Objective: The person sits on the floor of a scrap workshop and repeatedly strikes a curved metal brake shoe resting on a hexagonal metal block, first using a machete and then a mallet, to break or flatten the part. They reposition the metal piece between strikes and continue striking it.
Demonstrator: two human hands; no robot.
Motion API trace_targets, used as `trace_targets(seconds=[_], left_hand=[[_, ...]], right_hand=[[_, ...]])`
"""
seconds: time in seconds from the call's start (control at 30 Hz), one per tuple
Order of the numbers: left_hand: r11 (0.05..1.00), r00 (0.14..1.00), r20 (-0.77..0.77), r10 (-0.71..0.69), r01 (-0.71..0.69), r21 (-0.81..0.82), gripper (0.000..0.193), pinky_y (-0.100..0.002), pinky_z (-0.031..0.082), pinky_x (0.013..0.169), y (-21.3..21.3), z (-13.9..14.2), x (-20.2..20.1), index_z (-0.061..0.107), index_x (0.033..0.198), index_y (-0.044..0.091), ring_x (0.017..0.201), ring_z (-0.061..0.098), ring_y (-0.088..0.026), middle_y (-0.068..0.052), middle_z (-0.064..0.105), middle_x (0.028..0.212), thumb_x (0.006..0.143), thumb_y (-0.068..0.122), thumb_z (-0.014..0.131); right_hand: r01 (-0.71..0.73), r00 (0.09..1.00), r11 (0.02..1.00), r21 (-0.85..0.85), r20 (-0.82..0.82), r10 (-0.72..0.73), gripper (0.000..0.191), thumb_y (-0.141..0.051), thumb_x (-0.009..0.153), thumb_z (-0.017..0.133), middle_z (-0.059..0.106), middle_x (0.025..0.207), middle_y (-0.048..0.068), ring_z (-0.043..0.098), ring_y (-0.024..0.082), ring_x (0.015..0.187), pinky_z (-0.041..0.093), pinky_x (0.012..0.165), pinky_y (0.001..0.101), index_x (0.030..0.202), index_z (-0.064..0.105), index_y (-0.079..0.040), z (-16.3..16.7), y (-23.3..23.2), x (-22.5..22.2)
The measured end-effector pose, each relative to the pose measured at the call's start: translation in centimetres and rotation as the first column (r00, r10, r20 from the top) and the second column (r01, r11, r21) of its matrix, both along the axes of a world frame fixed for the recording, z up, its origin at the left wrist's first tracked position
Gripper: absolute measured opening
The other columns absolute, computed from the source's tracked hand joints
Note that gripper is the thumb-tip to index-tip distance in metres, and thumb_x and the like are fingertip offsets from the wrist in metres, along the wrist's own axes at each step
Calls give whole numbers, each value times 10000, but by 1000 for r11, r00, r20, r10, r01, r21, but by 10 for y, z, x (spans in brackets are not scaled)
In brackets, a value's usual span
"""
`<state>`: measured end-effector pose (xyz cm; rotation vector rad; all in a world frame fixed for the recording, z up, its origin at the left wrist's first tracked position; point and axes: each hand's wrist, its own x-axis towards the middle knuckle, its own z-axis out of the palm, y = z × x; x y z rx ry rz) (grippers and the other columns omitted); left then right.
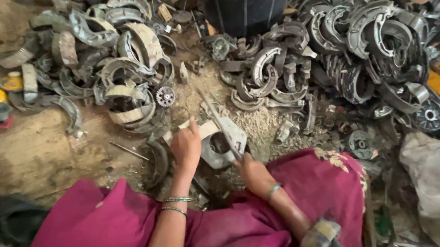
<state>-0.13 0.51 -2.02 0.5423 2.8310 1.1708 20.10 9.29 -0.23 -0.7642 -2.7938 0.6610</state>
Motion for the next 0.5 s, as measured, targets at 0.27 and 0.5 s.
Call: trace_targets(seconds=[0.27,0.5], left_hand=[[996,997,-35,-74,72,-48,717,-576,522,643,0,0,7,734,658,0,662,675,-470,-267,671,672,1070,496,420],[998,999,-11,-42,42,-37,688,-588,522,640,2,1,4,735,655,3,673,674,-480,-275,673,685,1060,478,446]], right_hand=[[191,937,913,-362,-210,-279,264,-310,1026,531,651,648,179,662,332,535,515,484,435,1067,506,-50,57,-2,30],[26,998,996,-88,-49,-30,284,-287,1028,564,660,726,238,650,435,633,495,537,533,1115,508,-23,7,0,8]])
